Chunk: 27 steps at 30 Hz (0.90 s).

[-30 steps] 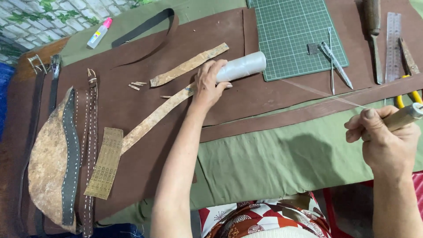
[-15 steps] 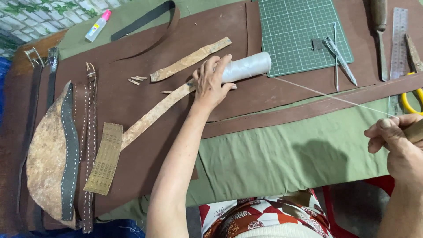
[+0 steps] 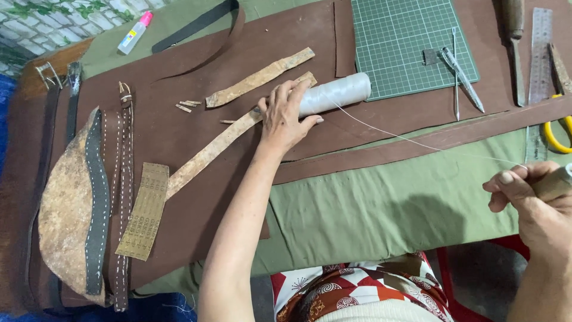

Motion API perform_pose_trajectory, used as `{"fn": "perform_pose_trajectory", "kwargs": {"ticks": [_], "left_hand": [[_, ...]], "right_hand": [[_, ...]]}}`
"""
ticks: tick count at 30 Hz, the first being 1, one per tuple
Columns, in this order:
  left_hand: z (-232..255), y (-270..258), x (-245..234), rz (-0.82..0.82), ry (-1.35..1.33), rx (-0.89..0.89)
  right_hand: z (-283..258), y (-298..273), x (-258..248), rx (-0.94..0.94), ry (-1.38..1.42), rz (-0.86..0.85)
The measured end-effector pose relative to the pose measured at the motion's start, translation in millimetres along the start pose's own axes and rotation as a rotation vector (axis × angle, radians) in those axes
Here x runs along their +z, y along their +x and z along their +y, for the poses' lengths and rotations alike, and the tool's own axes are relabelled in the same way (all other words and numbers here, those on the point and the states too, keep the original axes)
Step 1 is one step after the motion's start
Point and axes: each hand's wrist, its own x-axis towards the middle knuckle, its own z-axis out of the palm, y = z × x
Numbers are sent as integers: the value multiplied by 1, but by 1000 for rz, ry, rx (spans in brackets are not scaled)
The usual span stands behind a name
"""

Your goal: Punching holes in a leather strap using a manual punch and mallet, followed by using an awl on leather components.

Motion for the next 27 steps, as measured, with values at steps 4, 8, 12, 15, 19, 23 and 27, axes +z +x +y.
{"fn": "perform_pose_trajectory", "kwargs": {"ticks": [4,8,12,15,19,23,27], "left_hand": [[33,-19,-18,179,-45,-32],[98,-91,-19,-33,-743,-224],[182,-164,-40,-979,-1219,-340],[205,-194,-29,-838,-1680,-222],[216,-200,-15,-567,-2250,-673],[199,-176,-50,-387,-2268,-760],[183,-172,-48,-174,-2251,-734]], "right_hand": [[4,-13,-3,-13,40,10],[-19,-33,10,-26,378,-189],[-57,-49,46,-56,834,-459],[-56,-67,64,25,854,-506],[-66,-71,84,3,749,-588],[-52,-75,86,99,674,-574],[-36,-75,86,173,642,-535]]}}
